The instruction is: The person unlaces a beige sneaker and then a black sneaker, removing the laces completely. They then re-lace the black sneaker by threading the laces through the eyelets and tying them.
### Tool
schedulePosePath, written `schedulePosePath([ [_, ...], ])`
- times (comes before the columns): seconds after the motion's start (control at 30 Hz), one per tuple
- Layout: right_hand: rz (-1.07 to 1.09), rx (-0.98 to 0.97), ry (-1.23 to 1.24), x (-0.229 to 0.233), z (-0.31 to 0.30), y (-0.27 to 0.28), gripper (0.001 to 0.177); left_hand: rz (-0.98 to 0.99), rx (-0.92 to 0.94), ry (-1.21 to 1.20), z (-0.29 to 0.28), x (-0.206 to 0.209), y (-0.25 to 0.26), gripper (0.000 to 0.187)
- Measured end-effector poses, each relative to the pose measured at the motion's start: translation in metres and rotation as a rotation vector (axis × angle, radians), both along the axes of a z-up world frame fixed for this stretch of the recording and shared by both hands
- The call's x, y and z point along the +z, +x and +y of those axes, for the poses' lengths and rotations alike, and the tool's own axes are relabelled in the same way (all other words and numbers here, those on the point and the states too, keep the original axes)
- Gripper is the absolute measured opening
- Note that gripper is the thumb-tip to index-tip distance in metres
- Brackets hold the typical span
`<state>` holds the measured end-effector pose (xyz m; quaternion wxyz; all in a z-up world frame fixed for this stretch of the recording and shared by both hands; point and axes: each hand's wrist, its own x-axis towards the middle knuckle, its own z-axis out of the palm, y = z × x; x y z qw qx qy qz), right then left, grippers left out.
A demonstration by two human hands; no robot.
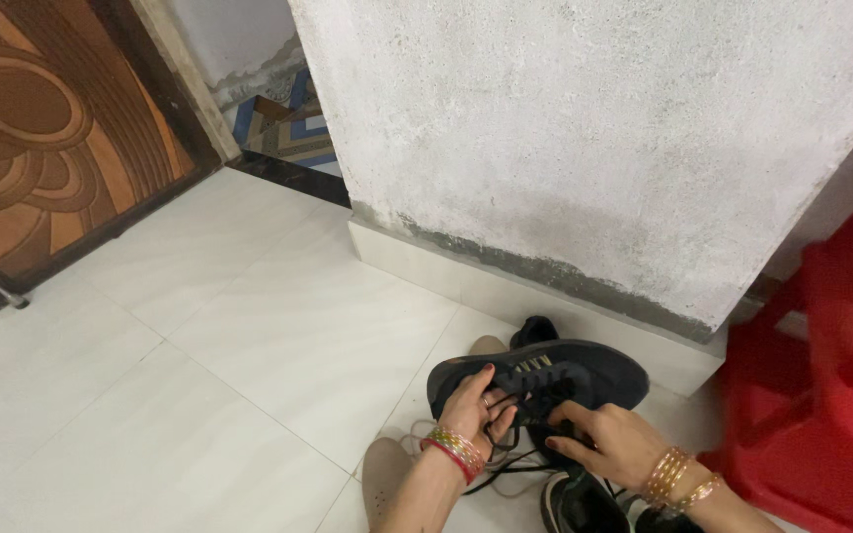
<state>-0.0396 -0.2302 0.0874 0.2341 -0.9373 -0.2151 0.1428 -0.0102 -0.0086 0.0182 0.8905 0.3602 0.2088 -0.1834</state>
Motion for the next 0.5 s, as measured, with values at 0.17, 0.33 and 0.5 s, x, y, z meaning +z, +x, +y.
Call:
schedulePosePath([
  [0.17,-0.344,0.334,0.334,-0.011,-0.008,-0.003,0.019,-0.026,0.008,-0.062,0.006,-0.002,0.002,0.030],
  [0.33,-0.467,0.383,0.150,-0.010,-0.006,-0.021,0.019,0.005,-0.008,-0.175,0.009,-0.020,0.015,0.036],
  [0.5,-0.577,0.435,0.194,-0.001,0.002,-0.037,0.022,-0.075,0.092,-0.144,0.010,-0.018,0.015,0.037],
])
